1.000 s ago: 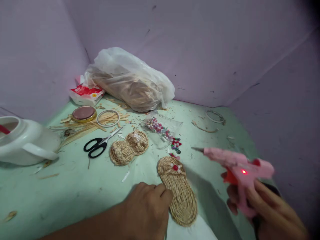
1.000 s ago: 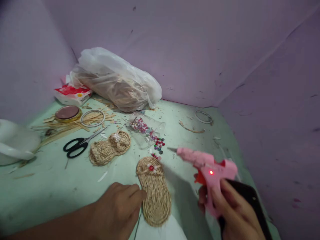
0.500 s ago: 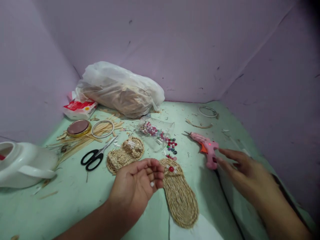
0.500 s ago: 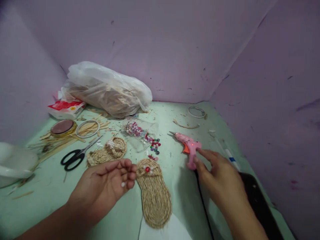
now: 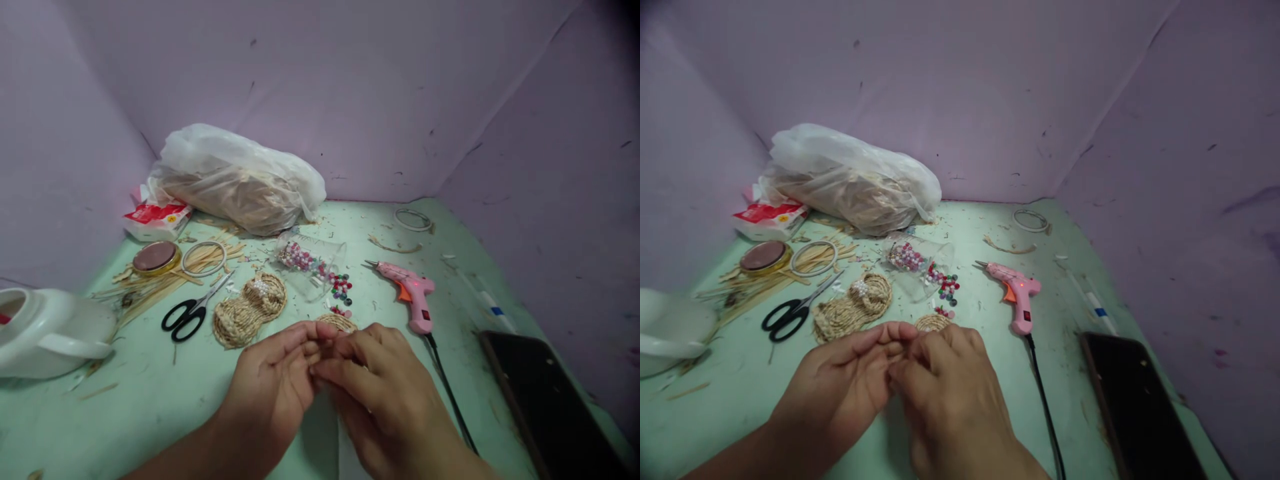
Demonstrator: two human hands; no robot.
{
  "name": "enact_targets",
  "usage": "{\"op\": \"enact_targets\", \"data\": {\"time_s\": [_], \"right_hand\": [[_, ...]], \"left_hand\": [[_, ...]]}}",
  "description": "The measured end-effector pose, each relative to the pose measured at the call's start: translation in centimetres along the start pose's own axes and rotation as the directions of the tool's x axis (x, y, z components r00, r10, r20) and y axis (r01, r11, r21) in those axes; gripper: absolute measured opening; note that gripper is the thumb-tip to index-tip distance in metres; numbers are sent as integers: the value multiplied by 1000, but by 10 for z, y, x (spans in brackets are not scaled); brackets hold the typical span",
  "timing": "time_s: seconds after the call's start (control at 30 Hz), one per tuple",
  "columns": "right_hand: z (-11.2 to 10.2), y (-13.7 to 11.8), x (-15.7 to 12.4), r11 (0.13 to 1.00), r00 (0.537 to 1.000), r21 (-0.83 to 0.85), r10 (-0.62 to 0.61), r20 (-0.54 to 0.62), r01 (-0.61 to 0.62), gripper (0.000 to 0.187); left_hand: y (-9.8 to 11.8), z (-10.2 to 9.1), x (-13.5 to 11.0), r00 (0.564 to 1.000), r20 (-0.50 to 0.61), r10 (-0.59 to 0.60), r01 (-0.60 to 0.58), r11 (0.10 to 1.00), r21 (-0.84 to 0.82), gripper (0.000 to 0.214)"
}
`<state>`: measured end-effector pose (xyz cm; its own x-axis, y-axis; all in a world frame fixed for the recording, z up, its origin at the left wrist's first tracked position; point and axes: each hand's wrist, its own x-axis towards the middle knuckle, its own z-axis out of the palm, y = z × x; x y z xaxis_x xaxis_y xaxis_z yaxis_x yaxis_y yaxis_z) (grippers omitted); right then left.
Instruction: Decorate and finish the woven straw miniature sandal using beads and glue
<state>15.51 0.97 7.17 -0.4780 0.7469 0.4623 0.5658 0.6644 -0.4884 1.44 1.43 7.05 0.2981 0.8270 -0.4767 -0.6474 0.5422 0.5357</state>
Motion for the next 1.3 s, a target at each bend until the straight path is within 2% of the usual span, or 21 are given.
{"op": "enact_targets", "data": {"time_s": [0.13,0.23,0.3,0.37,0.4,0.43,0.47,0.5,0.57,0.6,0.63,0.7,0.77,0.87,1.0,1.13,1.3], "right_hand": [[6,-3,0,999,999,-3,35,40,-35,19],[7,-2,-1,981,982,97,160,103,-170,15],[6,-2,-1,935,954,212,255,156,-285,13],[3,-1,-1,831,907,367,363,214,-419,11],[1,-1,-1,734,869,465,425,254,-495,8],[0,-1,-1,595,816,565,488,310,-571,5],[-2,-1,-1,421,752,652,540,378,-630,7],[-3,-1,-2,231,685,711,568,455,-664,12],[-3,0,-4,-106,583,738,543,604,-667,22],[-2,1,-5,-221,558,724,505,658,-653,24],[-1,2,-6,-300,551,707,462,695,-640,25],[3,3,-9,-380,565,691,399,722,-615,26],[5,3,-10,-403,579,696,387,718,-594,27],[6,1,-11,-406,566,704,419,710,-583,29],[6,-3,-11,-366,549,718,470,691,-592,32],[7,-4,-12,-267,545,745,540,641,-611,33],[5,-1,-9,-109,572,776,614,544,-621,33]], "left_hand": [[-3,-2,-3,995,68,67,-75,989,129,41],[-8,-3,-6,982,163,92,-127,967,220,34],[-11,-4,-8,971,221,87,-142,958,248,30],[-12,-5,-11,966,237,98,-167,942,290,31],[-11,-6,-12,967,221,126,-197,921,336,31],[-9,-6,-13,963,190,193,-256,877,406,29],[-7,-7,-14,942,163,295,-336,797,502,24],[-4,-8,-14,894,159,419,-423,670,611,18],[1,-9,-15,730,280,624,-564,318,762,10],[3,-8,-16,643,377,667,-608,145,781,12],[5,-8,-16,576,472,667,-637,5,771,16],[6,-6,-17,492,599,632,-666,-170,726,19],[5,-4,-18,458,654,602,-664,-258,702,20],[2,-6,-19,456,688,565,-650,-317,691,21],[1,-10,-18,447,719,532,-648,-362,670,22],[1,-10,-18,447,734,512,-655,-372,658,22],[1,-11,-18,468,750,467,-640,-407,652,22]]}}
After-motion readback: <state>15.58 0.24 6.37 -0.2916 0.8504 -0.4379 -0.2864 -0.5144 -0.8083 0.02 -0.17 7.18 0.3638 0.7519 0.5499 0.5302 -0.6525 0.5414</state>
